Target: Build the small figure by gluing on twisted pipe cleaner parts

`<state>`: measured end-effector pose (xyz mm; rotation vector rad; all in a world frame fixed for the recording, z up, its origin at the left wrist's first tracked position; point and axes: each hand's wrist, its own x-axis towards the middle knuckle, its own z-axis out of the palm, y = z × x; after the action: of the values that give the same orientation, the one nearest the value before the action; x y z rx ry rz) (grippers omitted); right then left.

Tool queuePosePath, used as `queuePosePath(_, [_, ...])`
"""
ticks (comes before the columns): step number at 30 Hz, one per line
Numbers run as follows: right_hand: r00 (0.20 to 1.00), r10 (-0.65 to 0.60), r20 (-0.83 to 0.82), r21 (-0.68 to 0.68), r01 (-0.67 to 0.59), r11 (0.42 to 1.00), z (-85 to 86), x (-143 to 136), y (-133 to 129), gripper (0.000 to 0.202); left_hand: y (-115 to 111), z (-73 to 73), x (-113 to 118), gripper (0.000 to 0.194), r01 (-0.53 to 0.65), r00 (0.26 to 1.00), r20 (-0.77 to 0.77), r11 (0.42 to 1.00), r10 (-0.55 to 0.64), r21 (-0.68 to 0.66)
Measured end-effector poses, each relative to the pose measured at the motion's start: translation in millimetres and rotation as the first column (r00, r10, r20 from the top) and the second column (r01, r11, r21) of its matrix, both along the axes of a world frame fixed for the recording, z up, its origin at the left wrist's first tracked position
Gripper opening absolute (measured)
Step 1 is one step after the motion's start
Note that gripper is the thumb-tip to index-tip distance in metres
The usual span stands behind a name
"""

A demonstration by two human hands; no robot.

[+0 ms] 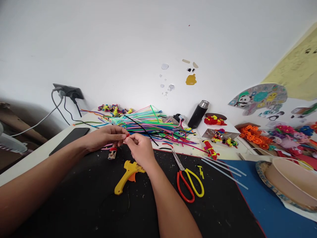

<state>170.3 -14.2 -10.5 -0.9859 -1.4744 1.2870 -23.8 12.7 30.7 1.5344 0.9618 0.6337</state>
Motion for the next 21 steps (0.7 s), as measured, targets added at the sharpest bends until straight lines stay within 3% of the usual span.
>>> queuePosePath(12, [0.998,-0.006,-0.063,-0.009,0.005,1.000,-1.3,2,3,0.026,3,-11.9,5,0.038,-0.077,0.979,0.193,0.996,0.066,0.050])
queuePosePath(21, [0.991,0.007,-0.130,-0.027,-0.011,1.000,-6.3,1,6,0.026,2,-5.8,5,0.038,-0.052,0.985,0.172,0.994,0.034,0.101])
